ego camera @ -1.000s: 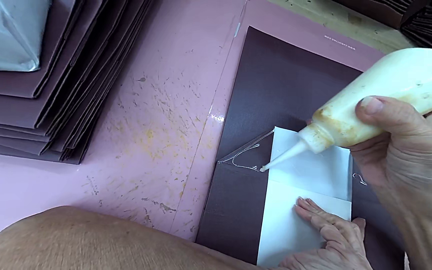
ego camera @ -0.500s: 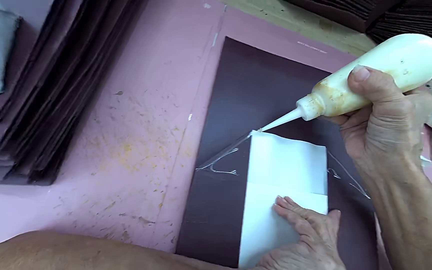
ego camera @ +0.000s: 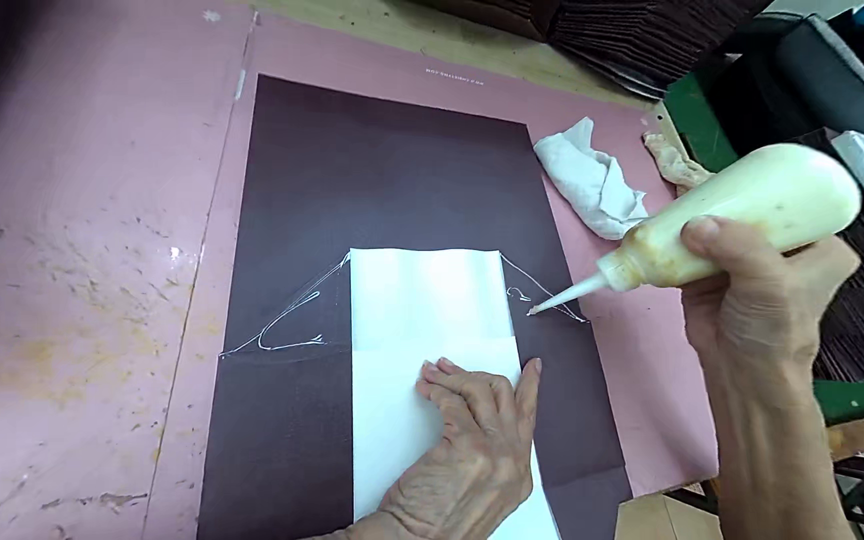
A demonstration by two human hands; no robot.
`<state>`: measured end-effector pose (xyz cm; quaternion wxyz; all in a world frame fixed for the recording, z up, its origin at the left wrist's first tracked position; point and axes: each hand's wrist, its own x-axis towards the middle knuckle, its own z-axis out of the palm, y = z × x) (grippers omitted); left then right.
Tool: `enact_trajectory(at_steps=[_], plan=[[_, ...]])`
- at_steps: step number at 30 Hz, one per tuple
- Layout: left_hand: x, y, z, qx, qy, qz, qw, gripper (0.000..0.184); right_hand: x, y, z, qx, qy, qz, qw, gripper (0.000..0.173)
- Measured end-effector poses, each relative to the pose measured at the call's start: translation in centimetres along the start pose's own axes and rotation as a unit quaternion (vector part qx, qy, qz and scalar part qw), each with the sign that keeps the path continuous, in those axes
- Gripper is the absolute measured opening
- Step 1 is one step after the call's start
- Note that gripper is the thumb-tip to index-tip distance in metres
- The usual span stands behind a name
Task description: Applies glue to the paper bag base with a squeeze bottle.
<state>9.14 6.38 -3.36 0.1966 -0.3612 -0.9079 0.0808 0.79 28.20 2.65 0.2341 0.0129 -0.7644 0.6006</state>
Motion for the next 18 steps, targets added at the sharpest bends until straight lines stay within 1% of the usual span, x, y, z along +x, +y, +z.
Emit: enact_trajectory(at_steps=[3,5,6,8,9,11,13,15,17,18], plan=[[0.0,-0.1,0.1,0.015,0.009,0.006,1.000,0.051,0.0,0.6,0.7,0.007,0.033,0.014,0.999,0.040],[-0.1,-0.4,0.0,0.010,0.020,0.009,1.000,0.050,-0.1,1.0,1.3,0.024,0.031,-0.007,0.999,0.039],[-0.4,-0.6,-0.2,-0.012,0.017,0.008,1.000,0.049,-0.2,1.0,1.2,0.031,0.020,-0.022,0.999,0.040],[-1.4,-1.3,-1.4,-0.099,0.014,-0.015,0.995,0.042,-0.5,0.7,0.6,0.031,-0.004,-0.053,0.998,0.044],[-2.2,-1.8,-2.2,-0.145,-0.003,-0.030,0.989,0.039,-0.6,0.5,0.2,0.014,-0.005,-0.069,0.998,0.044],[-4.0,-2.9,-4.0,-0.219,-0.049,-0.060,0.973,0.041,-0.7,0.4,-0.7,-0.010,0.015,-0.094,0.995,0.046],[-6.1,-3.7,-5.1,-0.265,-0.077,-0.074,0.958,0.045,-1.1,0.3,-1.4,0.009,0.050,-0.095,0.994,0.048],[-8.1,-4.0,-5.6,-0.302,-0.084,-0.070,0.947,0.055,-1.5,0.0,-1.9,0.062,0.078,-0.065,0.993,0.048],[-9.7,-3.8,-5.6,-0.350,-0.084,-0.068,0.931,0.074,-2.0,-0.1,-2.6,0.110,0.075,-0.029,0.991,0.049],[-10.3,-3.5,-5.6,-0.375,-0.080,-0.070,0.921,0.085,-2.3,0.1,-3.0,0.131,0.065,-0.014,0.989,0.053]])
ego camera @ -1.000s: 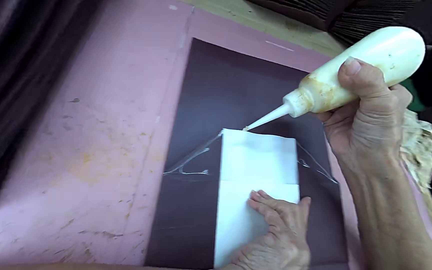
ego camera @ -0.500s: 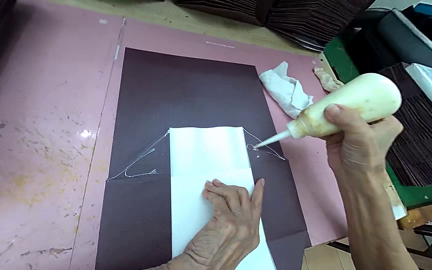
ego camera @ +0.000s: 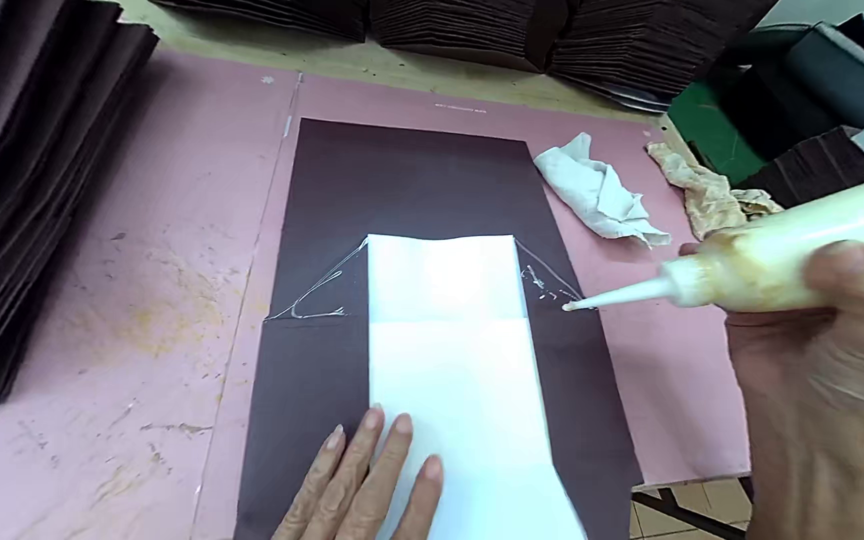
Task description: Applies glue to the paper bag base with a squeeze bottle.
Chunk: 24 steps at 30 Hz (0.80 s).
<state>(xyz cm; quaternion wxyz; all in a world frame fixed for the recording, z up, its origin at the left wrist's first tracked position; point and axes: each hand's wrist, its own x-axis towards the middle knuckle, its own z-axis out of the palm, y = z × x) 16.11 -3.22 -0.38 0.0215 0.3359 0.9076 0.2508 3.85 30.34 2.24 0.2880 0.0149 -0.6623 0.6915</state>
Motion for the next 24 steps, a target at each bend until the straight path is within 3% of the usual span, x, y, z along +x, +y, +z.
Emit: enact_trajectory(at_steps=[3,4,6,12,13,15,16,17,18,21,24], plan=[[-1.2,0.0,1.5,-0.035,0.011,0.016,0.999,0.096,-1.1,0.0,0.0,0.024,-0.046,0.042,0.998,0.062],[-1.4,-0.1,2.0,-0.015,0.017,0.025,0.999,0.085,-1.5,0.1,0.3,0.026,-0.063,0.052,0.996,0.065],[-1.4,-0.6,3.4,0.047,0.057,0.039,0.996,0.044,-2.4,0.0,1.3,0.023,-0.075,0.065,0.995,0.070],[0.3,-3.4,5.4,0.144,0.190,0.052,0.970,0.038,-2.8,-0.4,5.2,-0.007,-0.068,0.049,0.996,0.038],[0.4,-4.0,5.7,0.152,0.194,0.060,0.967,0.045,-2.6,-0.2,5.5,-0.019,-0.073,0.041,0.996,0.038],[0.6,-4.5,5.5,0.110,0.179,0.068,0.975,0.091,-2.2,-0.2,5.8,-0.039,-0.072,0.041,0.996,0.036],[0.5,-4.5,5.4,0.074,0.174,0.064,0.980,0.106,-2.1,-0.1,5.8,-0.046,-0.070,0.049,0.995,0.036],[0.4,-4.4,5.2,0.034,0.179,0.051,0.982,0.109,-2.2,0.0,5.9,-0.052,-0.068,0.060,0.995,0.035],[0.4,-4.2,5.2,0.002,0.199,0.028,0.980,0.104,-2.3,0.1,6.1,-0.053,-0.066,0.075,0.994,0.035],[1.1,-3.7,6.0,-0.011,0.285,-0.048,0.957,0.063,-3.0,0.4,7.3,-0.040,-0.083,0.115,0.989,0.034],[1.6,-3.3,6.7,0.004,0.335,-0.069,0.940,0.051,-4.4,0.6,9.6,-0.012,-0.119,0.168,0.979,0.030]])
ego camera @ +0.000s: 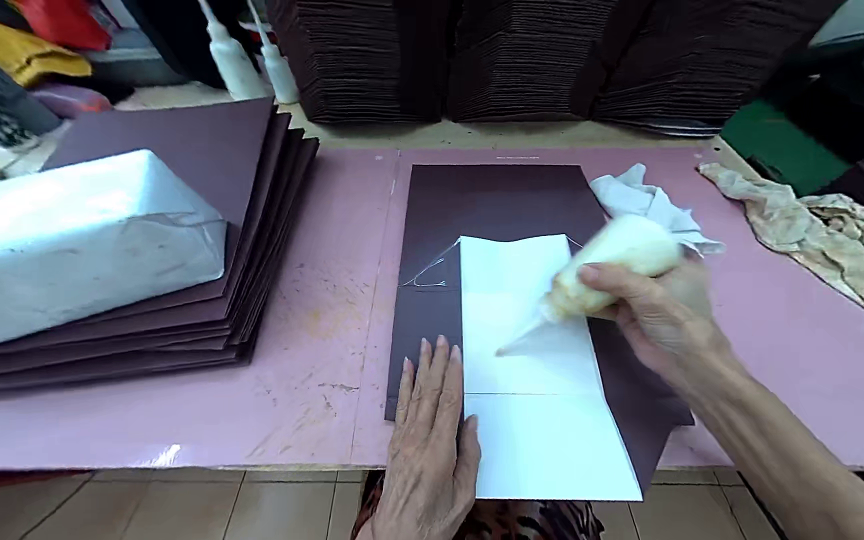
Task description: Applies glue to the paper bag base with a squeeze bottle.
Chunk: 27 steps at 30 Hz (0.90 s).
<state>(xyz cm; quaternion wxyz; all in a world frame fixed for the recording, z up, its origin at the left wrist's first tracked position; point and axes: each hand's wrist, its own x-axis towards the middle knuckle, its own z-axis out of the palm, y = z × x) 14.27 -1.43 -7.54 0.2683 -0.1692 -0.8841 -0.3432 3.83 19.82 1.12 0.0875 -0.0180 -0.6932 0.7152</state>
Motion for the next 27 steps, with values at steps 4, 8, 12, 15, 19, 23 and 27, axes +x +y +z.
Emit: enact_trajectory(at_steps=[4,8,12,15,19,23,27], plan=[[-0.1,0.8,0.3,0.025,0.032,0.006,0.999,0.050,0.5,0.2,3.2,0.015,-0.008,0.045,0.999,0.032],[-0.2,0.9,0.3,0.034,0.029,0.000,0.999,0.049,1.1,0.3,4.0,0.014,0.015,0.012,1.000,0.039],[-0.3,0.8,0.3,0.038,0.012,0.023,0.999,0.042,0.1,0.3,1.2,-0.070,0.001,-0.096,0.993,0.041],[0.0,2.7,-0.4,-0.013,-0.056,0.044,0.997,0.032,-1.4,-0.3,-1.4,-0.140,0.019,-0.194,0.971,0.044],[0.8,6.7,0.7,-0.058,-0.183,0.086,0.978,0.042,-4.3,-0.7,-3.5,-0.220,0.066,-0.278,0.933,0.066],[0.5,7.9,4.8,0.046,-0.112,0.178,0.977,0.053,-7.4,-0.3,-3.7,-0.241,0.069,-0.361,0.898,0.068],[0.4,7.8,4.4,-0.011,-0.094,0.181,0.979,0.024,-11.0,0.3,-3.9,-0.274,-0.027,-0.403,0.873,0.063]])
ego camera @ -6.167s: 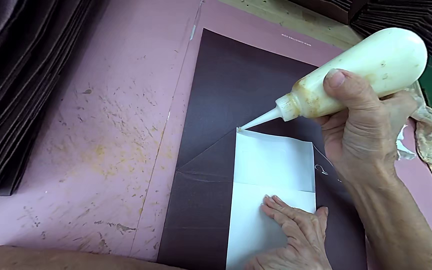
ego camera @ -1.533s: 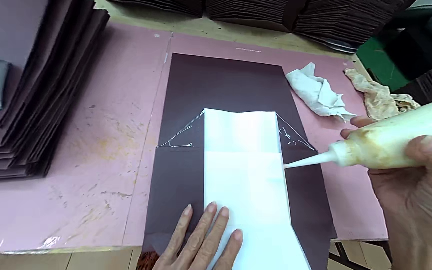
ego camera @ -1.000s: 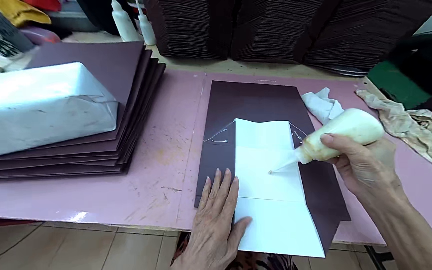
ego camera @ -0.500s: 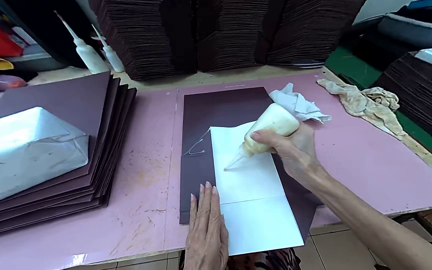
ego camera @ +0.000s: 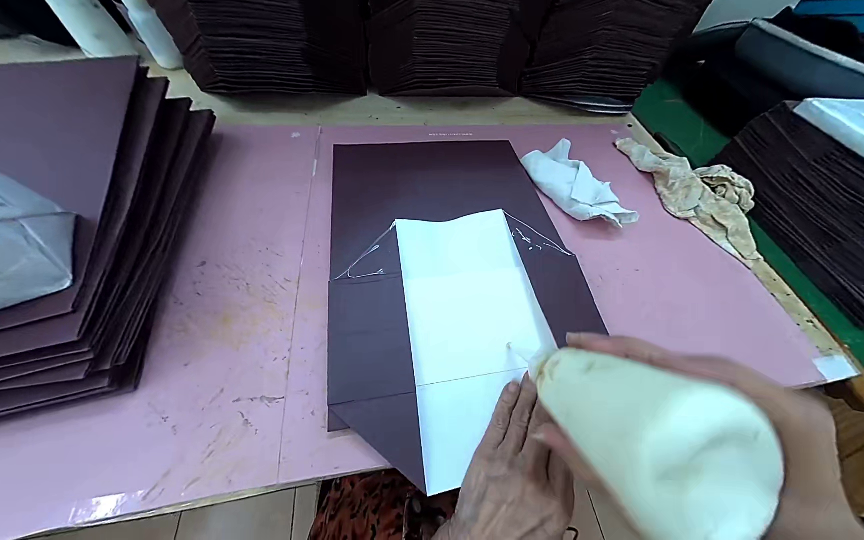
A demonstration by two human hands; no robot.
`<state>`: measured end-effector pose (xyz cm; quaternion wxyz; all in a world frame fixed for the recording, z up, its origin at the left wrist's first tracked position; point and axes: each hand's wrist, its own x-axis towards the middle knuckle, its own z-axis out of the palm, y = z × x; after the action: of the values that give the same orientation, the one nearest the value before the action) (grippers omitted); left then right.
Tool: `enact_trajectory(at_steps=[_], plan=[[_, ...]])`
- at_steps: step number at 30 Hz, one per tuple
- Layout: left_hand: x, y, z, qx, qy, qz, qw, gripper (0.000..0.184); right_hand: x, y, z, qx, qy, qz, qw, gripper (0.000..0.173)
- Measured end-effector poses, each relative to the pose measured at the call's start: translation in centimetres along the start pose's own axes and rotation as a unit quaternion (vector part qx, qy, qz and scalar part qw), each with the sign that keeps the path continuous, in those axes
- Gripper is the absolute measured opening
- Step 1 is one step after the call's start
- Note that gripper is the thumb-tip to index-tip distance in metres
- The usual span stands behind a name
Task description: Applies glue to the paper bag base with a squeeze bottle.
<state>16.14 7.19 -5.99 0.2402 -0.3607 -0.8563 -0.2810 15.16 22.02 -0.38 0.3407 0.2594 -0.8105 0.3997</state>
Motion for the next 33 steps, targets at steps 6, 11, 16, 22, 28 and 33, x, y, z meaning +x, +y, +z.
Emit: enact_trajectory(at_steps=[6,11,16,22,28,33], plan=[[-1.0,0.0,-0.7,-0.063,-0.002,-0.003,0.998,0.018,-0.3,-0.6,2.7,-0.160,-0.033,-0.090,0.982,0.026],[-0.7,-0.2,0.3,0.003,0.005,0.010,1.000,0.017,0.3,1.8,4.3,-0.169,-0.008,-0.135,0.976,0.021],[-0.9,-0.3,-0.7,-0.042,-0.026,0.011,0.999,0.024,-0.4,0.3,1.1,-0.008,-0.011,-0.060,0.998,0.037],[-0.5,-0.3,0.0,0.058,-0.072,0.005,0.996,0.036,0.5,4.0,-4.6,0.089,0.172,0.163,0.967,0.077],[-0.7,-0.4,-0.3,0.056,-0.086,0.007,0.995,0.037,1.4,5.9,-6.3,0.105,0.173,0.242,0.949,0.048],[-0.4,-0.6,-0.7,0.059,-0.097,0.014,0.993,0.038,1.2,6.1,-5.0,0.156,0.160,0.247,0.943,0.044]])
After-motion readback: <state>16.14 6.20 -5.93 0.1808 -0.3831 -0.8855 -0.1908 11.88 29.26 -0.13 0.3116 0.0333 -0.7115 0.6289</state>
